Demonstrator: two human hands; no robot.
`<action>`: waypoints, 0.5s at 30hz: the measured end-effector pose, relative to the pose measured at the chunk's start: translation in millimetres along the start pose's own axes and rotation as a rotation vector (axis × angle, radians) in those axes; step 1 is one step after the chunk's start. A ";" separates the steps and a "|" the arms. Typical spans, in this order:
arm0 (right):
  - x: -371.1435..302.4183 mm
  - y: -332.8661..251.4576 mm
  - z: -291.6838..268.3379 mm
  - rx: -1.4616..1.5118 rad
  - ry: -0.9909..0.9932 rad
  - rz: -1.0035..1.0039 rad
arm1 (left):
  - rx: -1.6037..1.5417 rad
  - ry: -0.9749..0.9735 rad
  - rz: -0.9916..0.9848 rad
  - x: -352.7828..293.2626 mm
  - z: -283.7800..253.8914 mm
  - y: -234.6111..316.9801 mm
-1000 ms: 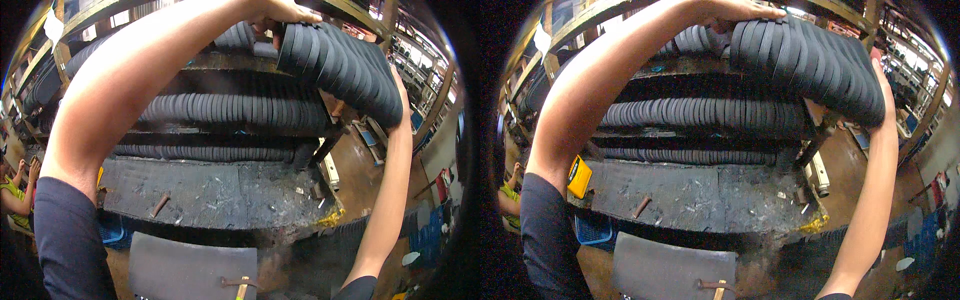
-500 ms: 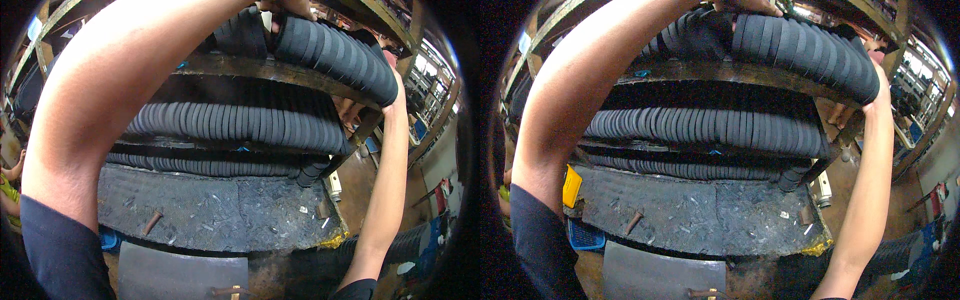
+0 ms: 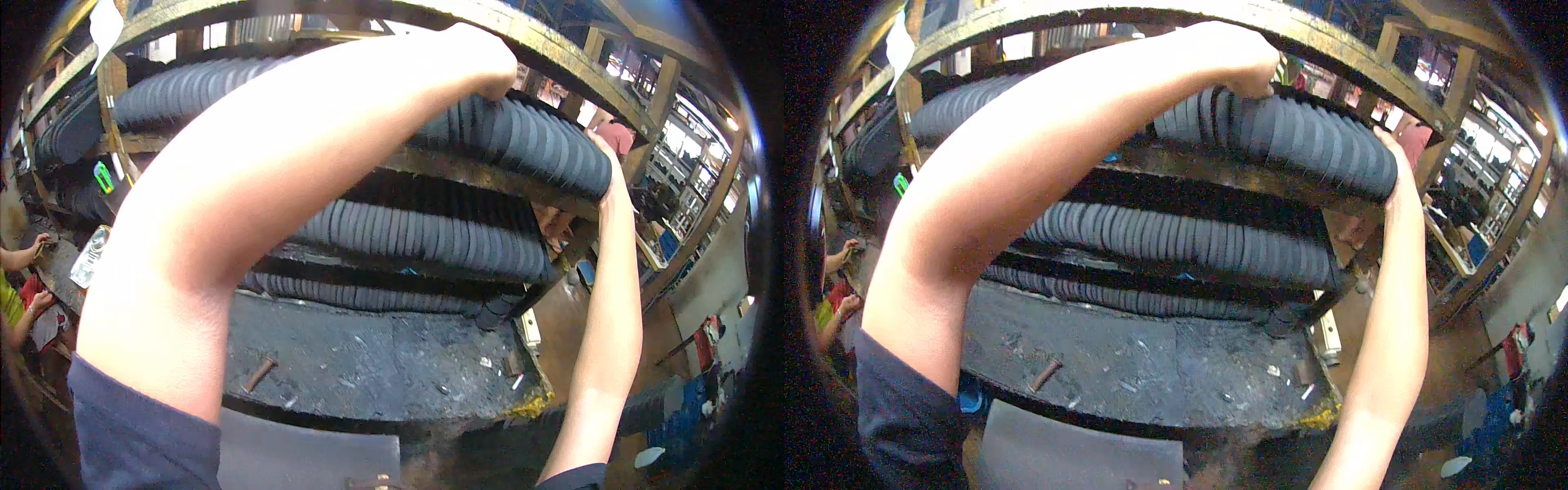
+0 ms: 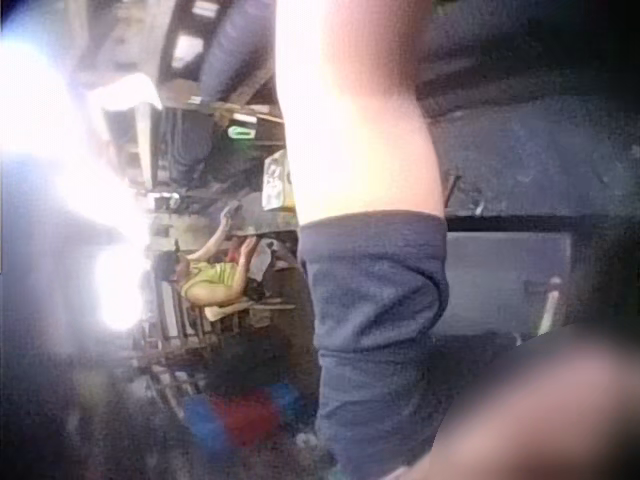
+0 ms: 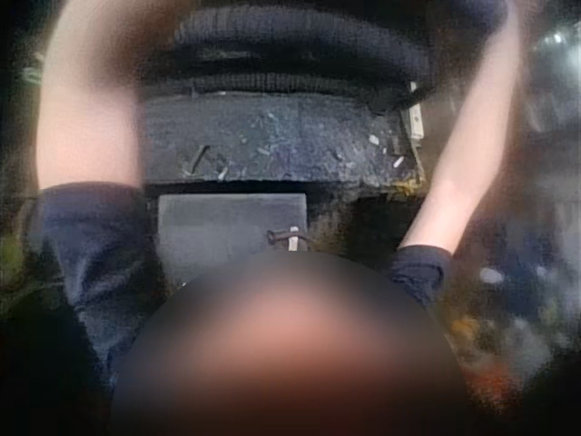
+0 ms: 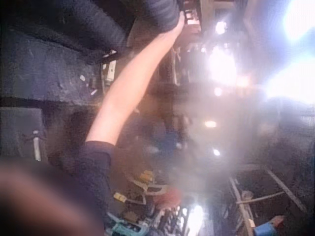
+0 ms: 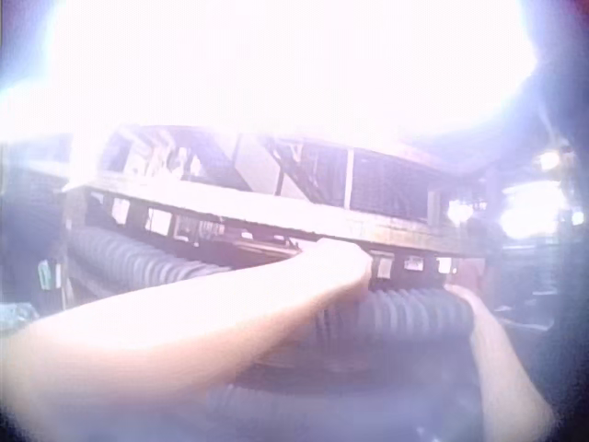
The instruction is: The person uses a hammer and a small metal punch to drive fasteners through gray rubber soles onto a workbench. They repeatedly position the punch, strike it, and then stack the finished soles on a nearby shelf.
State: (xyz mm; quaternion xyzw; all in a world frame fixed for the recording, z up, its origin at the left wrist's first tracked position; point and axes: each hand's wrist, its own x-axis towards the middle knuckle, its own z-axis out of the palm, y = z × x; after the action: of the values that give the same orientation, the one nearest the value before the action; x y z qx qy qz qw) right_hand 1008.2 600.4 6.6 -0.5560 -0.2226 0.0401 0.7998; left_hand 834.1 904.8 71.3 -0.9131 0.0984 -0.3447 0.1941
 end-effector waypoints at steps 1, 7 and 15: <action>-0.2 2.3 11.1 -0.040 -0.011 -0.022 | 0.012 0.025 -0.035 -4.3 0.7 -0.3; -7.3 16.6 53.2 -0.159 0.131 0.065 | -0.144 -0.039 -0.171 -30.1 13.0 -24.1; 0.7 11.4 39.3 -0.584 0.247 -0.128 | -0.219 0.064 -0.187 -40.1 19.8 -24.3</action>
State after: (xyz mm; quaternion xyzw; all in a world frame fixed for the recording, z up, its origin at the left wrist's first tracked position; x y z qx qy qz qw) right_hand 995.2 639.2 7.6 -0.7476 -0.1603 -0.1436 0.6284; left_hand 818.6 945.1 44.2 -0.9225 0.0562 -0.3774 0.0574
